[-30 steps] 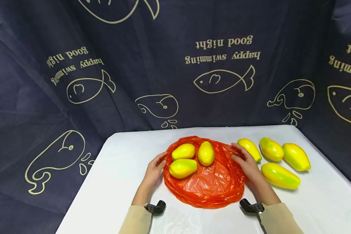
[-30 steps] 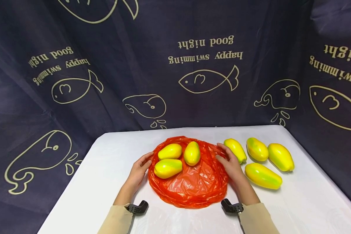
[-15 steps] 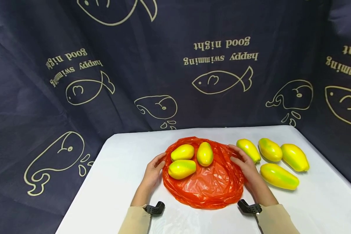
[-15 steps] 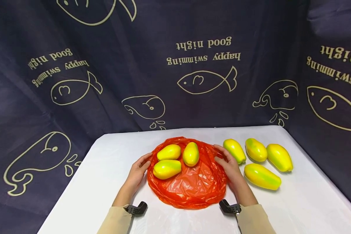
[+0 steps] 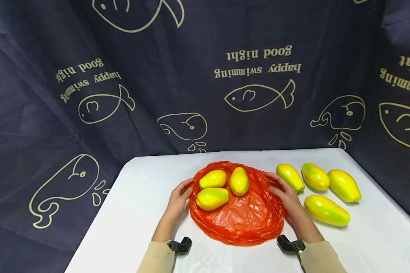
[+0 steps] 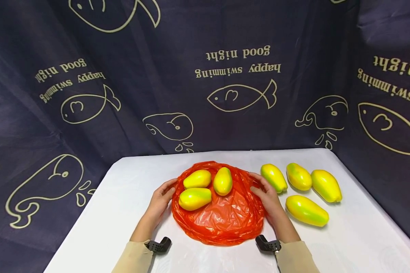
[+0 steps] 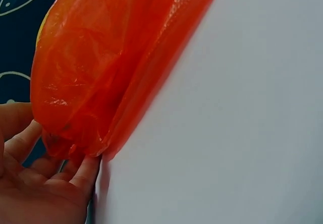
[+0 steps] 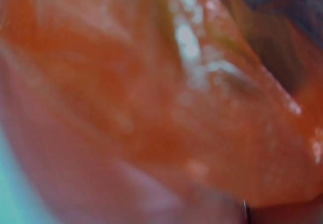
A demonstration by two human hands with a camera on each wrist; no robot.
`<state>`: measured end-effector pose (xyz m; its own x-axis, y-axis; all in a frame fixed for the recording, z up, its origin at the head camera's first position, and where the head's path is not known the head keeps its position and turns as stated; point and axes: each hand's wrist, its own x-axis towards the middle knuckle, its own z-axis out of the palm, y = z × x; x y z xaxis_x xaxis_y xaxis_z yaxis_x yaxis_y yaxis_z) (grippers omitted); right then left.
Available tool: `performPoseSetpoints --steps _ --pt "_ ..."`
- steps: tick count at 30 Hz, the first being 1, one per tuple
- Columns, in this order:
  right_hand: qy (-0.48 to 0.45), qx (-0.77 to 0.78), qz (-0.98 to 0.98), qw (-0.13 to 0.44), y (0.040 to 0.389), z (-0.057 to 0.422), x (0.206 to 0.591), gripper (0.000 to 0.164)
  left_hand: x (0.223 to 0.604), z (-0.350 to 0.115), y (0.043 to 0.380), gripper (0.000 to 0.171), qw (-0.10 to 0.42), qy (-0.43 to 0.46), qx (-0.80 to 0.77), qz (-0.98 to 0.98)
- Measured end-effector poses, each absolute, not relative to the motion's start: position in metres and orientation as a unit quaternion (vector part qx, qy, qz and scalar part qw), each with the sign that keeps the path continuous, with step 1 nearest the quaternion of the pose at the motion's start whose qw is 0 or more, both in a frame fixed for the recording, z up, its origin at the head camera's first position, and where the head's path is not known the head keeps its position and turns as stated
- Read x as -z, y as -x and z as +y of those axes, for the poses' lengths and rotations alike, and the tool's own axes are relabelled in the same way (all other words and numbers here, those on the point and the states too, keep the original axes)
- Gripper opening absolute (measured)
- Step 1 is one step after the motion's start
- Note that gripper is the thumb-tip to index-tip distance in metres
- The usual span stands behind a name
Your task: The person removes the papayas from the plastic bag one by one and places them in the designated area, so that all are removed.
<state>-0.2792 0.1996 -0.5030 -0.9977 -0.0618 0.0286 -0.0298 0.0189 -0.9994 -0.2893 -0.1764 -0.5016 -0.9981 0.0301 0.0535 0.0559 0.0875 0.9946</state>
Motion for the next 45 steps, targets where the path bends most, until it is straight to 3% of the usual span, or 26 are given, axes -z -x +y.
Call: performPoseSetpoints --steps 13,23,45 --pt "0.038 0.703 0.71 0.012 0.277 0.201 0.502 0.051 0.484 -0.171 0.288 0.04 0.027 0.039 0.628 -0.777" --pt "0.037 0.701 0.712 0.016 0.277 0.198 0.5 0.05 0.464 -0.159 0.281 0.046 0.084 0.103 0.563 -0.815" --pt "0.04 0.677 0.735 0.017 0.276 0.197 0.503 0.05 0.471 -0.144 0.27 0.052 -0.02 0.179 0.497 -0.849"
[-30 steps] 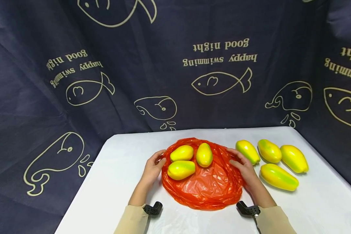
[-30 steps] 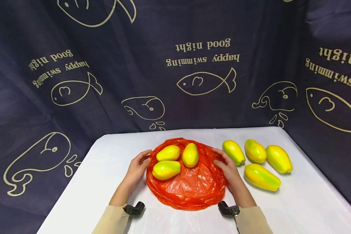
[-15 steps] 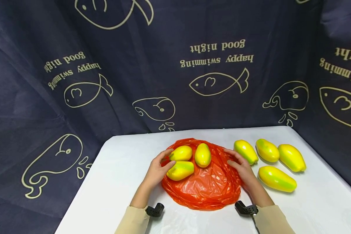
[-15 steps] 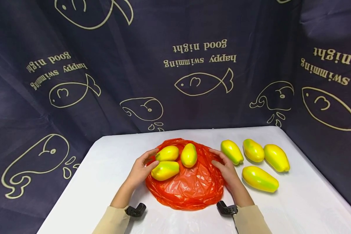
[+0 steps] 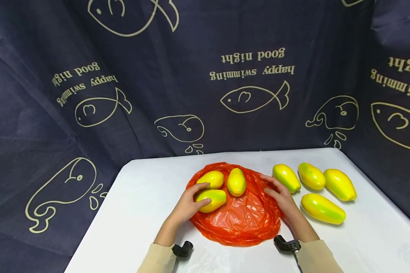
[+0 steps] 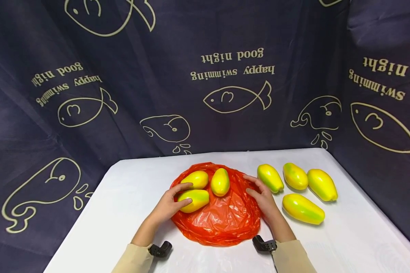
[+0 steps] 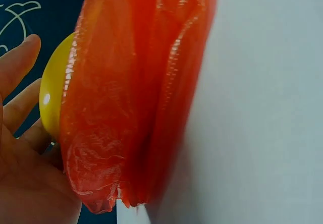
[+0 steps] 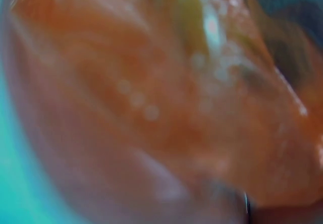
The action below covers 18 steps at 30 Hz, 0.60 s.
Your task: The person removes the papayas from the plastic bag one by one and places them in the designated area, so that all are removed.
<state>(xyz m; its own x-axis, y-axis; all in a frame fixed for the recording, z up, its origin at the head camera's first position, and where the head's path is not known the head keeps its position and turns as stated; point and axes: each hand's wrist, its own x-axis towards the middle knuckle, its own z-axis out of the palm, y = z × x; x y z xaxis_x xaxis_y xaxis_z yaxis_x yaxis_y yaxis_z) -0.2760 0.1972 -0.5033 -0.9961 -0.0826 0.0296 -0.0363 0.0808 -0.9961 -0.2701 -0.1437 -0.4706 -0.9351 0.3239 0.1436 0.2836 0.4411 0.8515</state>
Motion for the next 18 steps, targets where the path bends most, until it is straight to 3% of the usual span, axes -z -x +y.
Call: performPoseSetpoints --steps 18 --pt "0.04 0.68 0.732 0.015 0.2751 0.1963 0.5034 0.05 0.4802 -0.1424 0.2688 0.057 0.057 -0.181 -0.48 0.857"
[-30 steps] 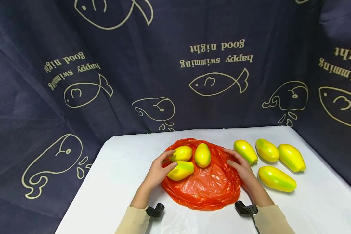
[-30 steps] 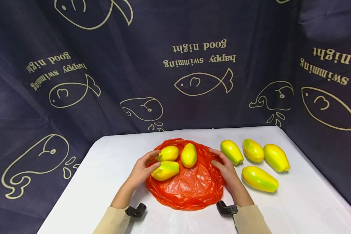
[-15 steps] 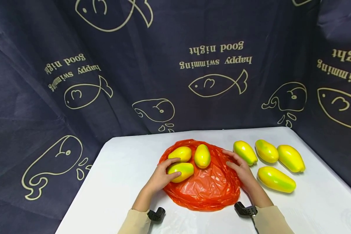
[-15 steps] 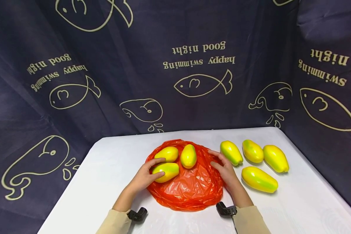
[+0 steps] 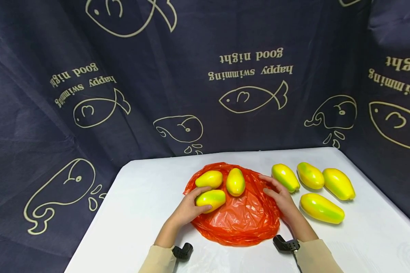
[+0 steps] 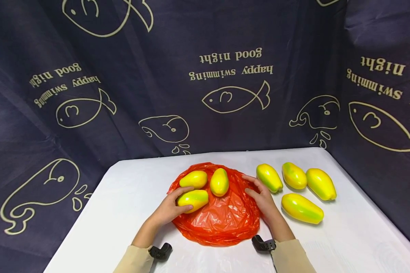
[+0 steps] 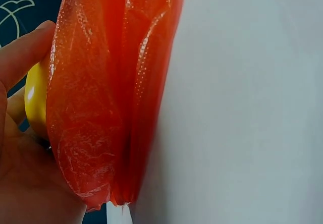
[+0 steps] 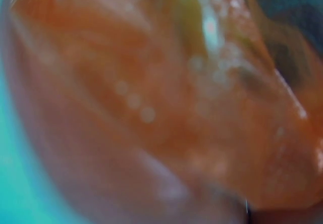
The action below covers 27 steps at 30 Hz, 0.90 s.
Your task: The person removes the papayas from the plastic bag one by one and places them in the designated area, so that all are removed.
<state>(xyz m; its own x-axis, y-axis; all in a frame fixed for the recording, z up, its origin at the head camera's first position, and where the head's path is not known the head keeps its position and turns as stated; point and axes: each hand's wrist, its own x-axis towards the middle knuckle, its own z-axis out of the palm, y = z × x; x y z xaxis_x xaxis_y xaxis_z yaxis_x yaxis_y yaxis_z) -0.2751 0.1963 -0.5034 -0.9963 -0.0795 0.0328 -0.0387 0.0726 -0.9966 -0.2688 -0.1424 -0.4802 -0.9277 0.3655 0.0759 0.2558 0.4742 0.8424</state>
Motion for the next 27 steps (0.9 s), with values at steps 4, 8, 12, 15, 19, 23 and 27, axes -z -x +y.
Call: performPoseSetpoints --steps 4,8,12,15,19,23,27 --pt "0.041 0.677 0.734 0.014 0.2753 0.1958 0.5035 0.05 0.481 -0.1429 0.2692 0.055 0.058 -0.182 -0.48 0.856" --pt "0.043 0.678 0.734 0.012 0.2752 0.196 0.5039 0.05 0.4814 -0.1434 0.2693 0.054 0.058 -0.181 -0.482 0.855" --pt "0.044 0.681 0.731 0.013 0.2751 0.196 0.5043 0.05 0.4813 -0.1435 0.2692 0.054 0.058 -0.183 -0.48 0.856" --pt "0.046 0.681 0.73 0.013 0.2753 0.1959 0.5044 0.05 0.4805 -0.1436 0.269 0.053 0.058 -0.183 -0.479 0.857" --pt "0.048 0.68 0.732 0.011 0.2753 0.1959 0.5044 0.05 0.4802 -0.1438 0.2686 0.053 0.057 -0.18 -0.478 0.858" --pt "0.048 0.678 0.733 0.01 0.2751 0.196 0.5044 0.05 0.4808 -0.1439 0.269 0.052 0.053 -0.182 -0.48 0.856" --pt "0.048 0.679 0.733 0.01 0.275 0.1958 0.5044 0.05 0.4812 -0.1449 0.2687 0.051 0.044 -0.179 -0.482 0.857"
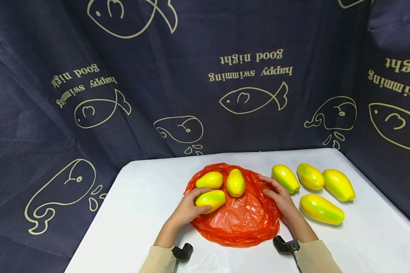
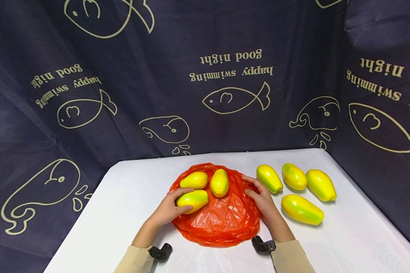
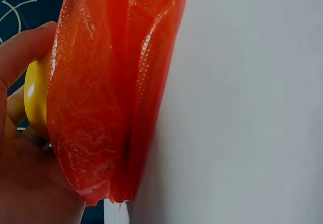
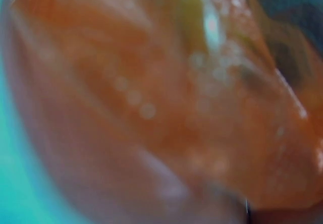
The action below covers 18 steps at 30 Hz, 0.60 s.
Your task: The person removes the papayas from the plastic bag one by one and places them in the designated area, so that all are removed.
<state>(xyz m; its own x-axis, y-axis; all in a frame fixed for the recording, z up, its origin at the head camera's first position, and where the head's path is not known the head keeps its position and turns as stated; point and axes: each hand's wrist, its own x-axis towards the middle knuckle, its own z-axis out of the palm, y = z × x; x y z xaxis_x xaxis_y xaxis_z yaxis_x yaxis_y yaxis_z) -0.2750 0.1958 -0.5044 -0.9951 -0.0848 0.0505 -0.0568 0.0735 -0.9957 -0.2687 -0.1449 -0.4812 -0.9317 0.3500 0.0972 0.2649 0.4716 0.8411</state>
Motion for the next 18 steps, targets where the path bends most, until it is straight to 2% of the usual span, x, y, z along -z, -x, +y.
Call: performPoseSetpoints --steps 12,18 --pt "0.045 0.677 0.734 0.014 0.276 0.195 0.504 0.05 0.469 -0.149 0.269 0.049 0.02 -0.144 -0.493 0.858" --pt "0.048 0.675 0.736 0.014 0.275 0.196 0.504 0.05 0.464 -0.152 0.272 0.048 0.02 -0.142 -0.56 0.816"
